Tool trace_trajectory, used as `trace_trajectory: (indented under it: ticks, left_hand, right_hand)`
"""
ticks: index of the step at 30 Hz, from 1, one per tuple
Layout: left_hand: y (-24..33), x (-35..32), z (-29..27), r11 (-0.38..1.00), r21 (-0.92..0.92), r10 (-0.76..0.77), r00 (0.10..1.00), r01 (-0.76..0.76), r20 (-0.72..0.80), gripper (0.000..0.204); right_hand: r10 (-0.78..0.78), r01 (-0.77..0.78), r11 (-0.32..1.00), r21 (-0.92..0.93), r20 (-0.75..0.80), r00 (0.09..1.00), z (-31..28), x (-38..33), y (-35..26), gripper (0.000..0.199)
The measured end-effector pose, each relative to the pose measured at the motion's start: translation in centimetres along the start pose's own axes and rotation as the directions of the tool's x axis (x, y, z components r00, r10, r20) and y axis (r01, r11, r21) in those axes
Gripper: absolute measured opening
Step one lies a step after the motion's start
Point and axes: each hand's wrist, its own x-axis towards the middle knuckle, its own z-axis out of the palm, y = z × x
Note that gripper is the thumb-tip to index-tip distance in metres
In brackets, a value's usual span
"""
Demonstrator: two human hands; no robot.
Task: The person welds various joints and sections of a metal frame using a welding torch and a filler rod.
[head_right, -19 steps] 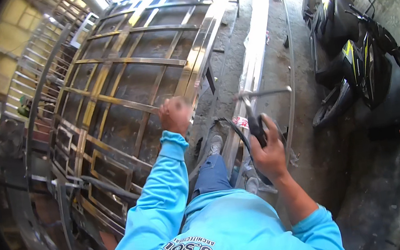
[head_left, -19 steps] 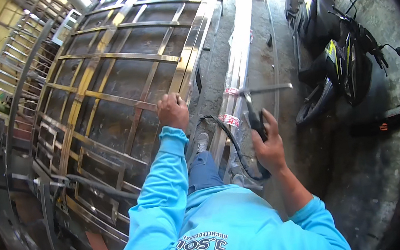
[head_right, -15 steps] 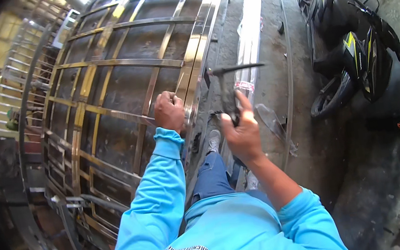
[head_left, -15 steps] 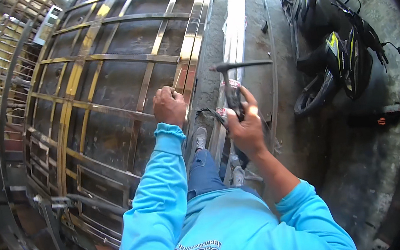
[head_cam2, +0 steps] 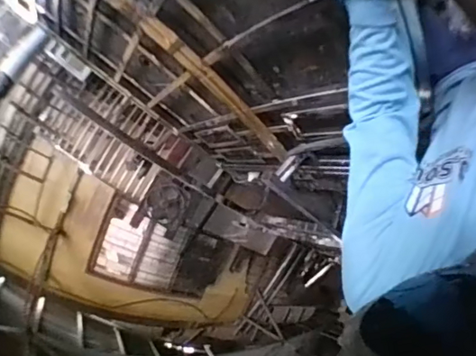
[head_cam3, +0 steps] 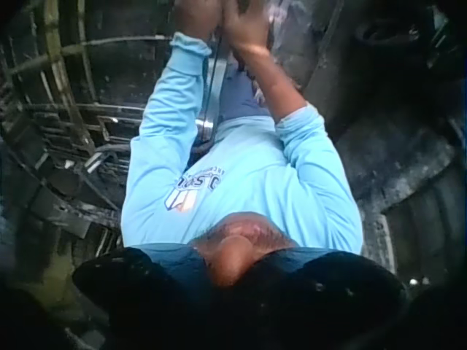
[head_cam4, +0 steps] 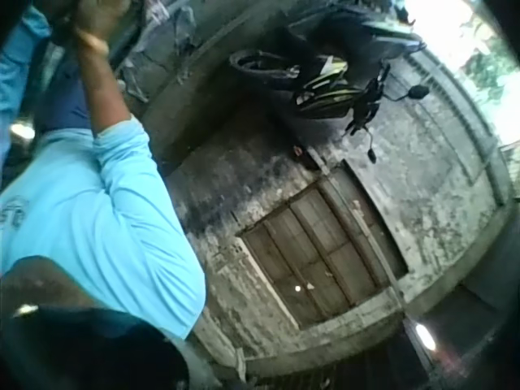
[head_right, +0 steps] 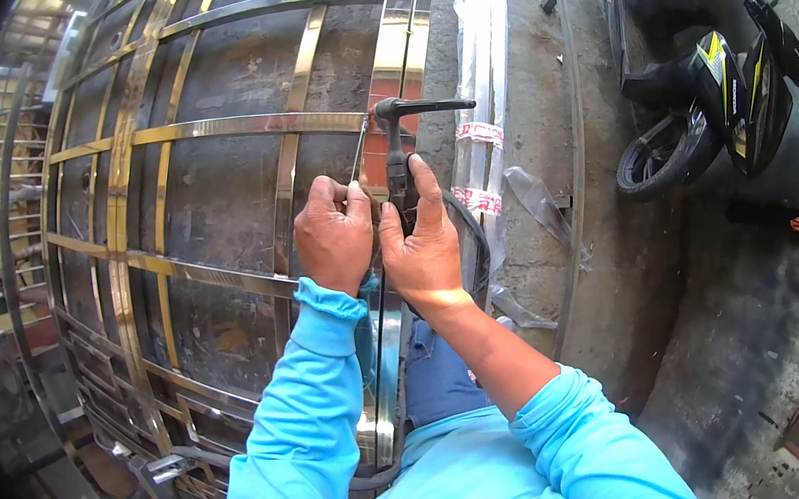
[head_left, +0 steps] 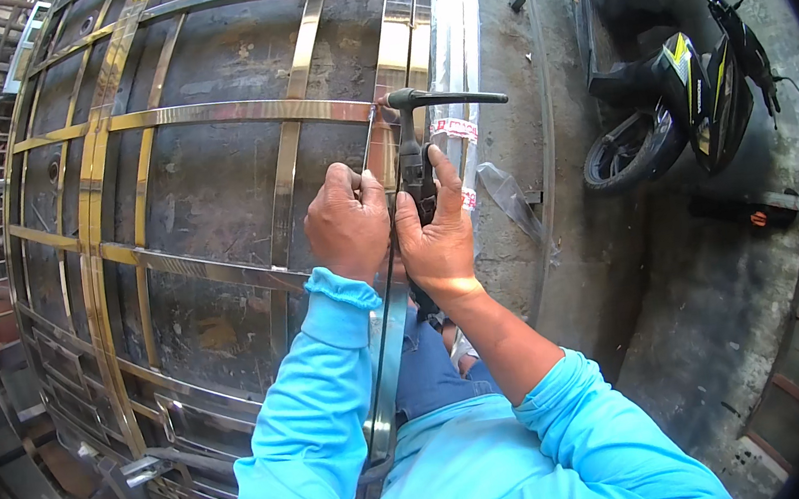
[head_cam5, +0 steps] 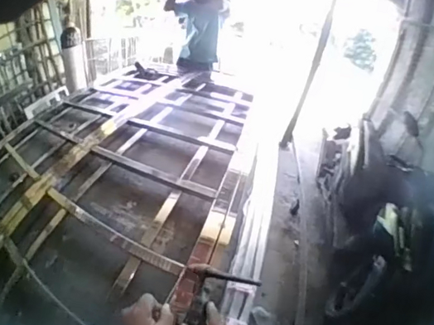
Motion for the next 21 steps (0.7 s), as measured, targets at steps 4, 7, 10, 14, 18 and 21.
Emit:
trace_trajectory:
  ticks: [4, 7, 10, 14, 18, 21]
  left_hand:
    - [-0.4, 0.7, -0.1, 0.999, -0.006, 0.032, 0.999, -0.032, 0.03, 0.021]
    - [0.1, 0.8, 0.2, 0.997, 0.037, 0.064, 0.997, -0.066, 0.044, 0.021]
    - [-0.1, 1.1, 0.3, 0.994, 0.082, 0.072, 0.997, -0.074, 0.022, 0.021]
    - [0.0, 1.1, 0.1, 0.997, 0.024, 0.07, 0.996, -0.071, 0.056, 0.02]
    - [0.0, 1.2, -0.1, 0.997, -0.007, 0.071, 0.996, -0.071, 0.056, 0.02]
    - [0.2, 1.4, -0.2, 0.997, -0.01, 0.073, 0.996, -0.073, 0.057, 0.02]
  right_hand:
    - [0.05, -0.05, 0.997, 0.052, 0.001, 0.999, 0.2, -0.4, -0.8, 0.067]
    - [0.016, -0.014, 0.999, 0.03, -0.058, 0.998, 0.0, -0.1, -0.6, 0.066]
    - [0.007, -0.006, 1.0, 0.022, -0.056, 0.998, 0.2, -0.2, -0.3, 0.066]
    - [0.017, -0.017, 1.0, -0.003, -0.042, 0.999, 0.0, -0.2, -0.6, 0.066]
    - [0.023, -0.023, 1.0, 0.014, -0.03, 0.999, -0.1, 0.0, -0.9, 0.066]
    - [-0.006, 0.006, 1.0, -0.008, -0.037, 0.999, -0.1, 0.0, -0.8, 0.066]
